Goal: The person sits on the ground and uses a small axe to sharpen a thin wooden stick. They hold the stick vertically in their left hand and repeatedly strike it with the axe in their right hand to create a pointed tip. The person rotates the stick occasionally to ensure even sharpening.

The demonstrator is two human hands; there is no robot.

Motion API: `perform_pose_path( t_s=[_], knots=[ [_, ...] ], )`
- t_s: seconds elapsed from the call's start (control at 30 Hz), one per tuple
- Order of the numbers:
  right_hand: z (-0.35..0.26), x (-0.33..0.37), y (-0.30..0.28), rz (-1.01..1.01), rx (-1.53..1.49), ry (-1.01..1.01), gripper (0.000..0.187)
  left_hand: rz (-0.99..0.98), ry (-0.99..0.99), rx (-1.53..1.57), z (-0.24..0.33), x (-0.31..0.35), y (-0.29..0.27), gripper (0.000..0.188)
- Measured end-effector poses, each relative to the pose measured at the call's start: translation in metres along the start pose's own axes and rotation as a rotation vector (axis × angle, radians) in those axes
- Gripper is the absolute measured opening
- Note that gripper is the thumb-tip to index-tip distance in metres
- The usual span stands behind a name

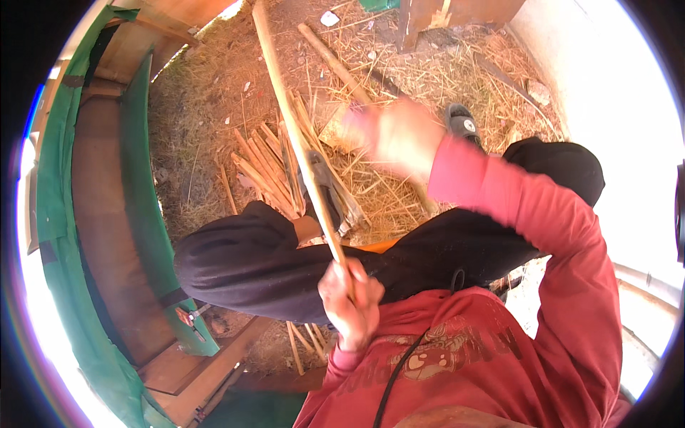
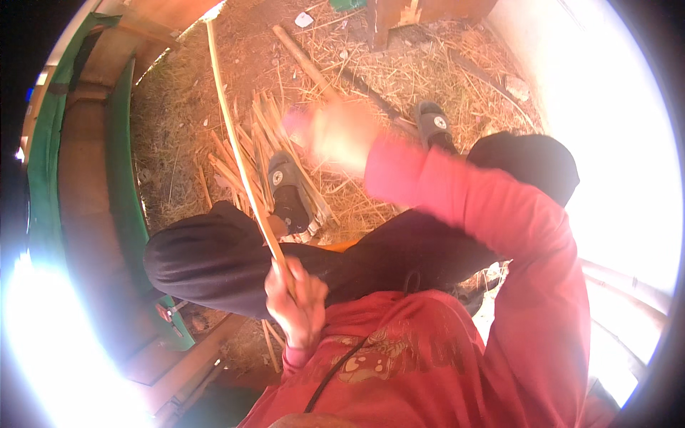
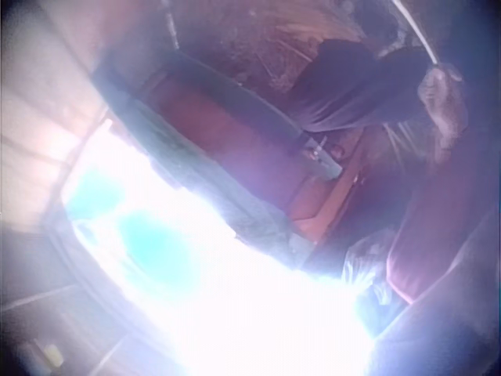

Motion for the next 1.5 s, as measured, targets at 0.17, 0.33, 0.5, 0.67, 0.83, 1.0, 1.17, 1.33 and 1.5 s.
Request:
perform_pose_path(
  t_s=[0.17,0.33,0.5,0.67,0.83,1.0,1.17,1.33,1.5],
  knots=[
    [0.067,-0.049,-0.087,0.533,0.029,0.153,0.059,0.004,-0.084,0.004,0.012,-0.003,-0.013,0.038],
    [-0.031,0.007,-0.049,0.146,-0.340,-0.180,0.027,-0.081,-0.021,-0.106,0.017,-0.014,0.002,0.040],
    [-0.056,0.029,-0.029,0.050,-0.371,-0.261,0.038,-0.167,0.009,-0.143,0.012,-0.013,0.009,0.039],
    [-0.052,0.031,-0.028,0.069,-0.319,-0.283,0.040,-0.118,0.094,-0.191,0.016,-0.012,0.011,0.039],
    [0.060,-0.035,-0.038,0.431,0.188,0.094,0.048,-0.233,-0.042,-0.072,0.004,0.016,0.004,0.039],
    [0.044,-0.026,-0.075,0.465,-0.321,0.152,0.041,-0.081,-0.162,-0.007,0.013,-0.004,0.008,0.044],
    [-0.048,0.017,-0.048,0.016,-0.373,-0.255,0.036,-0.162,-0.148,-0.045,0.007,-0.006,0.009,0.043],
    [-0.053,0.028,-0.036,0.120,-0.294,-0.315,0.038,-0.160,-0.011,-0.160,0.009,-0.006,0.011,0.038],
    [0.002,-0.015,-0.044,0.227,-0.027,0.013,0.044,-0.182,-0.064,-0.208,-0.003,0.006,0.009,0.040]
  ],
)
Point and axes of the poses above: each hand's wrist, its own x-axis away from the middle knuckle, its own y-axis out of the palm, z = x × y, the point moved 5 cm from there along -x, towards the middle knuckle, and after that the axes turned 11 degrees about z, right-handed, at the moved point
